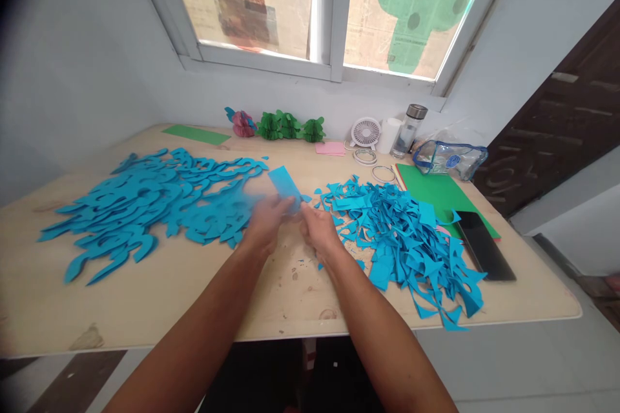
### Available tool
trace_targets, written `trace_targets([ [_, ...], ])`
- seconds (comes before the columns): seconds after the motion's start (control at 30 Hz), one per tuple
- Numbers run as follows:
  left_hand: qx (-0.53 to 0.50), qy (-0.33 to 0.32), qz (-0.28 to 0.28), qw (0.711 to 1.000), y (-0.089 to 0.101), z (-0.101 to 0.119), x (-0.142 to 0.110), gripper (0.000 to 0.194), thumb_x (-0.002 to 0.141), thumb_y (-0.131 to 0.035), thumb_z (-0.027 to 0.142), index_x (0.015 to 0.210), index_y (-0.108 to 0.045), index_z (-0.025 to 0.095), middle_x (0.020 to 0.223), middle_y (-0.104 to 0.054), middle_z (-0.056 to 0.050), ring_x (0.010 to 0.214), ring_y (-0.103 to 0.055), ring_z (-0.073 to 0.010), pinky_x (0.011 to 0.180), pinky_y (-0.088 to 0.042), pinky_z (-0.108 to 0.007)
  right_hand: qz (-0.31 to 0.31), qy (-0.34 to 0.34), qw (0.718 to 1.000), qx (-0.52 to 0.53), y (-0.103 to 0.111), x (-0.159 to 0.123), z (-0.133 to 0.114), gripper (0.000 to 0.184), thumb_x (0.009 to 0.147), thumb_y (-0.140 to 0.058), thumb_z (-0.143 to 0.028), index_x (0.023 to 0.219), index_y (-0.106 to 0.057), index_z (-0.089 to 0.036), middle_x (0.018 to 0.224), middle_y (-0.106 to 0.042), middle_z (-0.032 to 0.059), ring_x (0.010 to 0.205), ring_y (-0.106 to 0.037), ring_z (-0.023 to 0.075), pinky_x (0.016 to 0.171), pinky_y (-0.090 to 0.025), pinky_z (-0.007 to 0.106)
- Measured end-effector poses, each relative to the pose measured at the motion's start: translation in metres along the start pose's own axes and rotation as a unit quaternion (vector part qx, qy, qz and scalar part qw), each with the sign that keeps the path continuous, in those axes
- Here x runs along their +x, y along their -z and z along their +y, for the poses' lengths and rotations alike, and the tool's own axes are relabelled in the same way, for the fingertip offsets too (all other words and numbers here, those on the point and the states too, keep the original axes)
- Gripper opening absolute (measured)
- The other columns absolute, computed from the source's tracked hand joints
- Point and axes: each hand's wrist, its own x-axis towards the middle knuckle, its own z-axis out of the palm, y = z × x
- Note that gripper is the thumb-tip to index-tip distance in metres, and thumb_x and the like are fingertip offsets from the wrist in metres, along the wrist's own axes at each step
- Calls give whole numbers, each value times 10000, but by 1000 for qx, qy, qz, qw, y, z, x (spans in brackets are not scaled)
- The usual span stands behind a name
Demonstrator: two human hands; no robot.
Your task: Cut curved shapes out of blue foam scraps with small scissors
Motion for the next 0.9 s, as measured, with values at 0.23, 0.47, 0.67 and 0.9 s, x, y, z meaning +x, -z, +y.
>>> trace_targets([
  [0.23,17,-9,-19,1000,2,4,-1,220,557,-705,350,573,-594,160,556,-559,18,544,-485,-111,550,-408,-240,0,-6,1000,4,0,0,1,423,706,-637,-576,637,-541,-170,367,-334,-99,306,-194,35,335,-79,203],
  [0.47,13,-1,-32,999,2,1,0,251,534,-719,372,603,-622,152,572,-580,2,565,-512,-128,582,-442,-260,-2,-2,1000,9,2,0,0,423,709,-630,-582,641,-522,-179,373,-333,-101,307,-184,36,336,-78,207],
  [0.67,7,-1,-26,1000,2,0,0,236,549,-709,360,574,-590,158,549,-552,19,542,-497,-114,577,-433,-257,-10,-3,1000,6,2,1,1,414,730,-617,-571,628,-521,-182,363,-338,-97,299,-185,39,340,-68,218],
  [0.9,3,-2,-16,1000,1,2,-1,226,566,-695,346,566,-563,162,574,-552,13,556,-500,-112,562,-423,-246,-13,-7,1000,2,1,1,1,421,727,-627,-568,608,-509,-181,357,-323,-102,297,-178,36,343,-66,216],
])
